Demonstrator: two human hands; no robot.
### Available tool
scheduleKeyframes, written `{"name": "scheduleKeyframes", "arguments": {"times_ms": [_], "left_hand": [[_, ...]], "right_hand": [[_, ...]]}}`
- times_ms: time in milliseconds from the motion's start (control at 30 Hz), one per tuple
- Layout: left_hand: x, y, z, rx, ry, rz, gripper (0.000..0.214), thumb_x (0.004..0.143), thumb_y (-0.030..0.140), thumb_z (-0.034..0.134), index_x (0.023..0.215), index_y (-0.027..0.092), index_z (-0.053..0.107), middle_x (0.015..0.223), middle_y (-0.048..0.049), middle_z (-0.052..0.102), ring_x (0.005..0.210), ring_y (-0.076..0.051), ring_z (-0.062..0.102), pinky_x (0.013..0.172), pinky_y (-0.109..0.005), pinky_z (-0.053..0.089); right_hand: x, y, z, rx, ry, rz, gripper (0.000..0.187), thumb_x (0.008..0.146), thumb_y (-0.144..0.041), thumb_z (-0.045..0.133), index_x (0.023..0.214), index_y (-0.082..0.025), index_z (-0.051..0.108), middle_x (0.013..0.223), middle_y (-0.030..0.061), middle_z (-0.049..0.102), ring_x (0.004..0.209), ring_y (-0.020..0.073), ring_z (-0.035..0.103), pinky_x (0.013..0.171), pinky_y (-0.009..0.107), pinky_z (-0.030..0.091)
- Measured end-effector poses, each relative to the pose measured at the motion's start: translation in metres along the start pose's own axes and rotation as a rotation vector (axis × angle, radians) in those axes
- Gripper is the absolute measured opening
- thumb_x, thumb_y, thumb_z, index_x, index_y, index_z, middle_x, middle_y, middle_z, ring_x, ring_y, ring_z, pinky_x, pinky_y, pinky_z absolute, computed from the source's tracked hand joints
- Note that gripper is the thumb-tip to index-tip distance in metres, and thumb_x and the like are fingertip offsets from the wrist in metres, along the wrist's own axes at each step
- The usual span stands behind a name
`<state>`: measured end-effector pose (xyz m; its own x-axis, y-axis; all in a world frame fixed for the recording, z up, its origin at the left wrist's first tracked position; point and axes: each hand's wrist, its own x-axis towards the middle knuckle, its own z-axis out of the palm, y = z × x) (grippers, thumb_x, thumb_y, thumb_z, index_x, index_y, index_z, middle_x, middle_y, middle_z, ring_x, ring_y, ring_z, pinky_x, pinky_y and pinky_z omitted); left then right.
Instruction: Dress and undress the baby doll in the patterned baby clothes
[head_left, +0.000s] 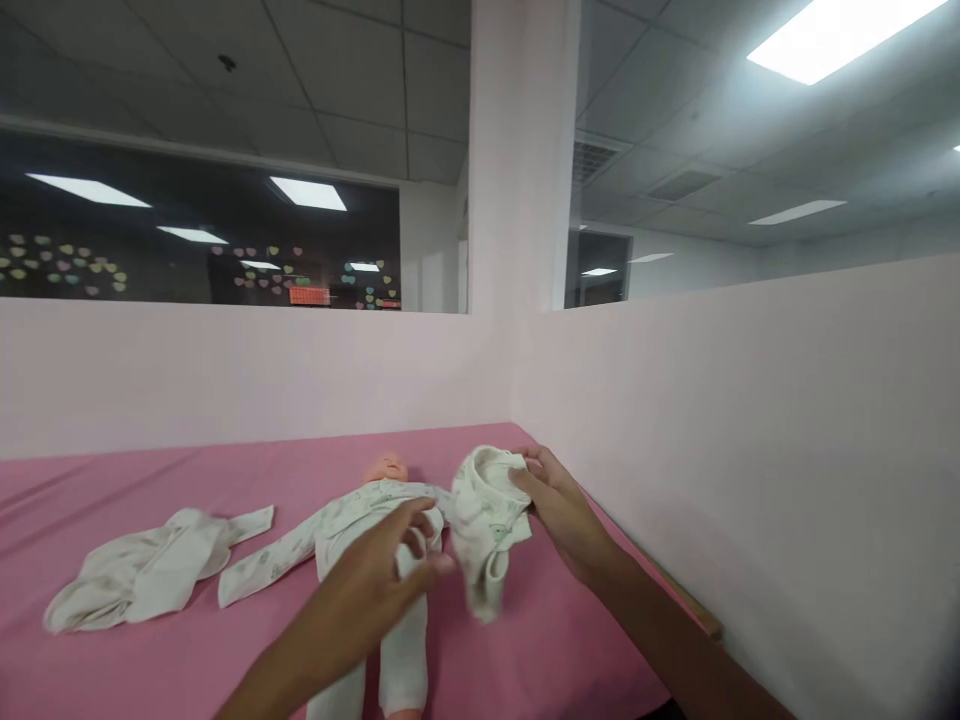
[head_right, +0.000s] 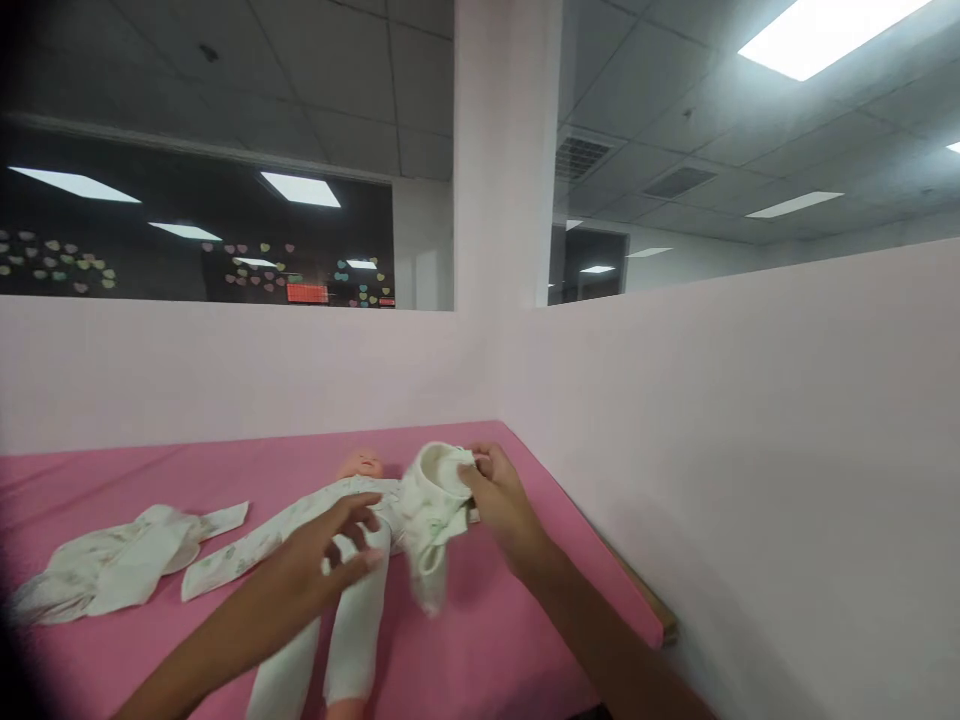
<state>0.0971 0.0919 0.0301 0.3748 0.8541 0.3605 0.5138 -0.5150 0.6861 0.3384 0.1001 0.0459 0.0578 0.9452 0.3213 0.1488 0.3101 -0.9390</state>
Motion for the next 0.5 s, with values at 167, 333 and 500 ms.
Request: {"name": "scheduleKeyframes", "arguments": {"times_ms": [167,333,500], "left_hand": [[-0.021,0.057,0.007,-0.202,0.05,0.104,0.06,0.083,0.035,0.059,0.14,0.029,0.042,0.114,-0.0054,0.067,0.085,-0.02,0.064,0.074,-0.03,0.053],[-0.036,0.038,-0.002,-0.249,0.042,0.136,0.051,0.08,0.032,0.06,0.13,0.03,0.052,0.104,-0.004,0.069,0.084,-0.022,0.064,0.069,-0.028,0.053],[-0.053,0.024,0.003,-0.028,-0.029,0.123,0.048,0.076,0.031,0.061,0.123,0.03,0.055,0.086,-0.0029,0.071,0.068,-0.021,0.063,0.058,-0.027,0.049]], "right_hand": [[-0.055,-0.063,0.048,0.202,-0.24,-0.082,0.029,0.091,-0.031,0.055,0.119,-0.026,0.051,0.104,0.002,0.065,0.084,0.0135,0.061,0.075,0.028,0.052],[-0.084,-0.057,0.054,0.053,-0.254,-0.2,0.056,0.077,-0.02,0.069,0.129,-0.027,0.047,0.11,0.0042,0.063,0.101,0.0197,0.06,0.087,0.035,0.053],[-0.094,-0.044,0.056,-0.157,-0.296,-0.195,0.088,0.064,-0.016,0.077,0.142,-0.03,0.039,0.134,0.0086,0.053,0.119,0.0288,0.054,0.093,0.042,0.053]]}}
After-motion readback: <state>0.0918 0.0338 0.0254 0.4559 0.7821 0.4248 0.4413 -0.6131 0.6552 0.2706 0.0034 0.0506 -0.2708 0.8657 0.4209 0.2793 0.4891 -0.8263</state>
